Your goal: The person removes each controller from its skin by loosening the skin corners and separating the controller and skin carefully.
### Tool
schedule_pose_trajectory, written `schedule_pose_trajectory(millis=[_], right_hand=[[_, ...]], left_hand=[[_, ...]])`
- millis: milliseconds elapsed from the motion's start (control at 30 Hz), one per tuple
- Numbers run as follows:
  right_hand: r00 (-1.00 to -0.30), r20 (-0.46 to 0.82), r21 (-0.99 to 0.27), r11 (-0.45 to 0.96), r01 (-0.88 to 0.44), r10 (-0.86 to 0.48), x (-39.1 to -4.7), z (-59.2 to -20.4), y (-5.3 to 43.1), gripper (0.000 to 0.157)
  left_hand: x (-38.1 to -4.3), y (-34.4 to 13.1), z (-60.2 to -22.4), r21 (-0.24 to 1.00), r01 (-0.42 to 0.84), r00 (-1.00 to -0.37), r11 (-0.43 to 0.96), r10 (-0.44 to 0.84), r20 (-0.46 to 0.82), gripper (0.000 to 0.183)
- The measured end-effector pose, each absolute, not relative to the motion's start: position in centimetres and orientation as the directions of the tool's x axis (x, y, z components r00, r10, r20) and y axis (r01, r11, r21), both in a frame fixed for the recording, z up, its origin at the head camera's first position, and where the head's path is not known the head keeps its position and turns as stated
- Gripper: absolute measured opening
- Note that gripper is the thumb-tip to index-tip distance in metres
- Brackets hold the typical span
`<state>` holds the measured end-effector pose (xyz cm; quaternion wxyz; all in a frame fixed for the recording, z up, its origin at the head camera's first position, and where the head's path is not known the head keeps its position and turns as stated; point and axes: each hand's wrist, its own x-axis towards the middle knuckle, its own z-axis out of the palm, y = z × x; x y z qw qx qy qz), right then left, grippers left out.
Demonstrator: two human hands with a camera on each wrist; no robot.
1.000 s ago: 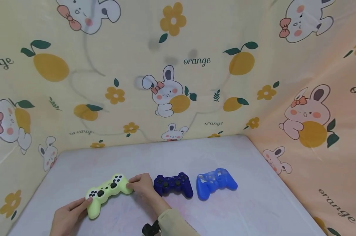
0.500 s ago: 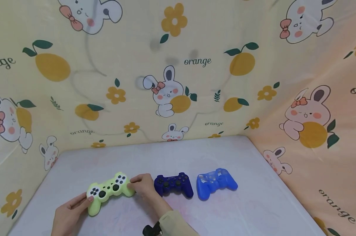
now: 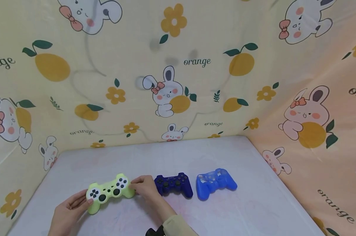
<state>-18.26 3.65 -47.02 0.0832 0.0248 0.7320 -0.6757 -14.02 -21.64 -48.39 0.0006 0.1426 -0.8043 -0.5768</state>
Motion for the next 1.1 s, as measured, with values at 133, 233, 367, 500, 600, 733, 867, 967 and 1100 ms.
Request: schedule_pose_trajectory(millis=[133, 233, 367, 500, 600, 733, 867, 967, 1100], right_hand=[[-0.984, -0.143, -0.988, 0.075, 0.135, -0.106, -17.8, -46.8, 4.2, 0.013], [-0.984, -0.137, -0.987, 0.099, 0.125, -0.117, -17.5, -46.8, 4.5, 0.014], [-0.983, -0.127, -0.985, 0.131, 0.110, -0.134, -17.2, -47.0, 4.9, 0.017], [-0.981, -0.084, -0.990, 0.127, 0.062, -0.175, -17.2, -47.3, 5.0, 0.024], [-0.977, -0.053, -0.992, 0.125, 0.028, -0.204, -17.2, -47.4, 5.1, 0.025], [-0.972, -0.040, -0.991, 0.131, 0.009, -0.232, -17.1, -47.3, 5.2, 0.024], [-0.967, -0.027, -0.991, 0.132, -0.007, -0.254, -16.8, -47.3, 5.4, 0.023], [-0.965, -0.018, -0.991, 0.135, -0.018, -0.263, -16.8, -47.4, 5.5, 0.022], [-0.957, -0.011, -0.992, 0.126, -0.027, -0.291, -17.0, -47.7, 5.5, 0.025]], left_hand=[[-14.1, -21.8, -48.3, 0.929, -0.248, -0.959, 0.274, -0.202, -0.196, 0.082], [-14.0, -22.1, -48.2, 0.933, -0.239, -0.966, 0.270, -0.162, -0.200, 0.082], [-13.8, -22.5, -47.9, 0.947, -0.189, -0.981, 0.261, -0.088, -0.172, 0.078], [-13.5, -22.7, -47.7, 0.952, -0.163, -0.987, 0.260, -0.037, -0.159, 0.077], [-13.4, -22.7, -47.6, 0.953, -0.149, -0.988, 0.265, -0.014, -0.151, 0.077], [-13.3, -22.9, -47.6, 0.957, -0.130, -0.990, 0.260, 0.017, -0.139, 0.074], [-13.2, -23.2, -47.5, 0.964, -0.110, -0.991, 0.243, 0.051, -0.126, 0.073], [-13.1, -23.3, -47.5, 0.968, -0.099, -0.990, 0.231, 0.073, -0.119, 0.072], [-13.0, -23.3, -47.5, 0.968, -0.100, -0.990, 0.229, 0.078, -0.121, 0.071]])
